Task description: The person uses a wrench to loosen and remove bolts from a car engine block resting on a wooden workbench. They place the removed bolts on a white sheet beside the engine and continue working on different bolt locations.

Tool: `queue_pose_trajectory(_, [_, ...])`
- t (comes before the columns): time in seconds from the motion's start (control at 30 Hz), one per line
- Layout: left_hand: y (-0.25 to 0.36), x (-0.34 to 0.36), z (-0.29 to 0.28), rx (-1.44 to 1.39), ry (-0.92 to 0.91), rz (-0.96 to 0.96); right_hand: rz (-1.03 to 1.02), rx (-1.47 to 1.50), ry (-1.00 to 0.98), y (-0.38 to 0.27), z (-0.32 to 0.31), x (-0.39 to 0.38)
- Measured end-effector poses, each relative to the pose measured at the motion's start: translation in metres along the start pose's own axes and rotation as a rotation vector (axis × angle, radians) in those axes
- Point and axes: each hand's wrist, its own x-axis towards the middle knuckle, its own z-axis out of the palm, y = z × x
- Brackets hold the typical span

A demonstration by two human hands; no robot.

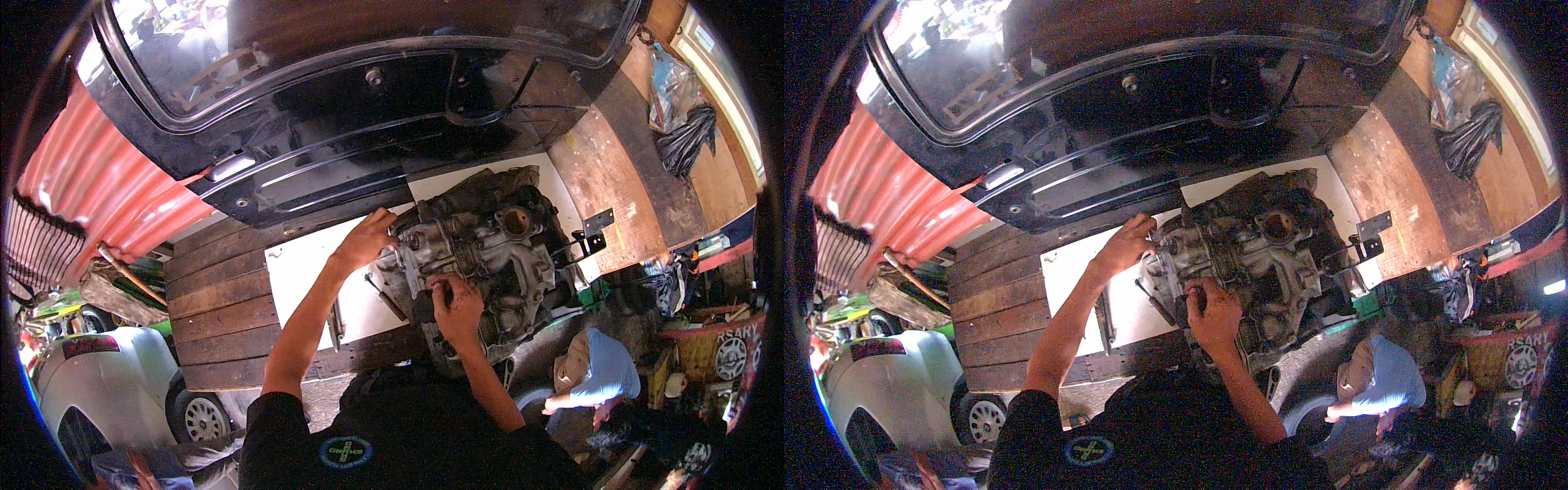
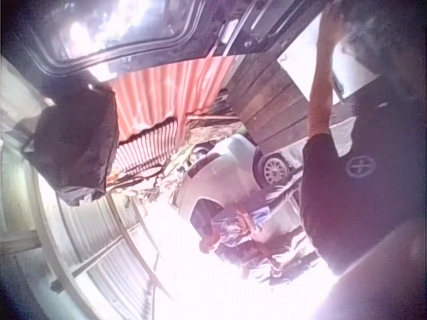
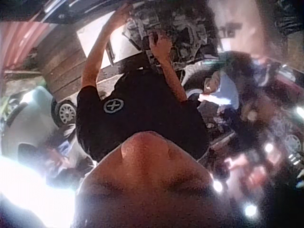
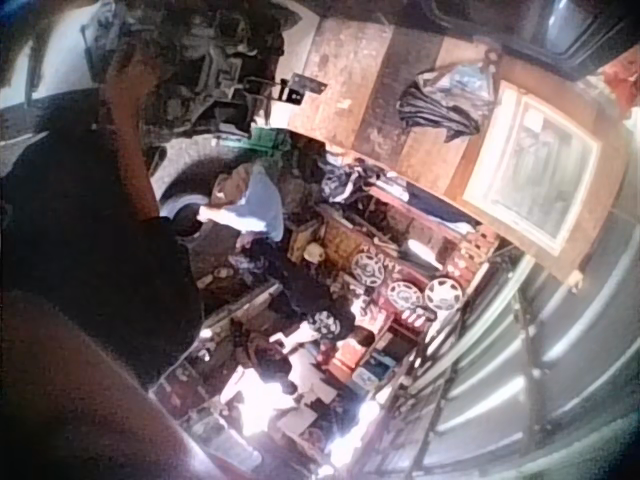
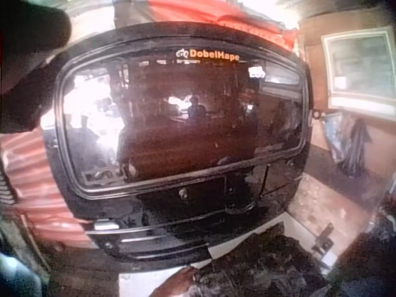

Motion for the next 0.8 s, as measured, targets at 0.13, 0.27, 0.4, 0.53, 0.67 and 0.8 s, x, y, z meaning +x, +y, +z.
queue_pose_trajectory(0.13, [-0.007, 0.001, 0.009, -0.073, 0.024, -0.004, -0.014, -0.050, 0.025, -0.001, 0.001, 0.000])
queue_pose_trajectory(0.27, [-0.019, -0.001, 0.023, -0.099, -0.030, -0.002, -0.012, -0.051, 0.021, -0.002, -0.001, 0.000])
queue_pose_trajectory(0.4, [-0.019, -0.003, 0.034, -0.203, 0.031, 0.010, -0.001, -0.029, 0.029, -0.003, 0.000, -0.001])
queue_pose_trajectory(0.53, [-0.018, -0.011, 0.046, -0.369, 0.135, -0.068, 0.004, -0.005, 0.022, -0.004, 0.000, -0.001])
queue_pose_trajectory(0.67, [-0.019, -0.033, 0.083, -0.538, 0.147, -0.283, 0.016, 0.031, 0.012, -0.004, 0.001, 0.000])
queue_pose_trajectory(0.8, [0.006, -0.071, 0.125, -0.835, 0.036, -0.625, -0.080, -0.057, 0.077, -0.004, 0.001, 0.001])
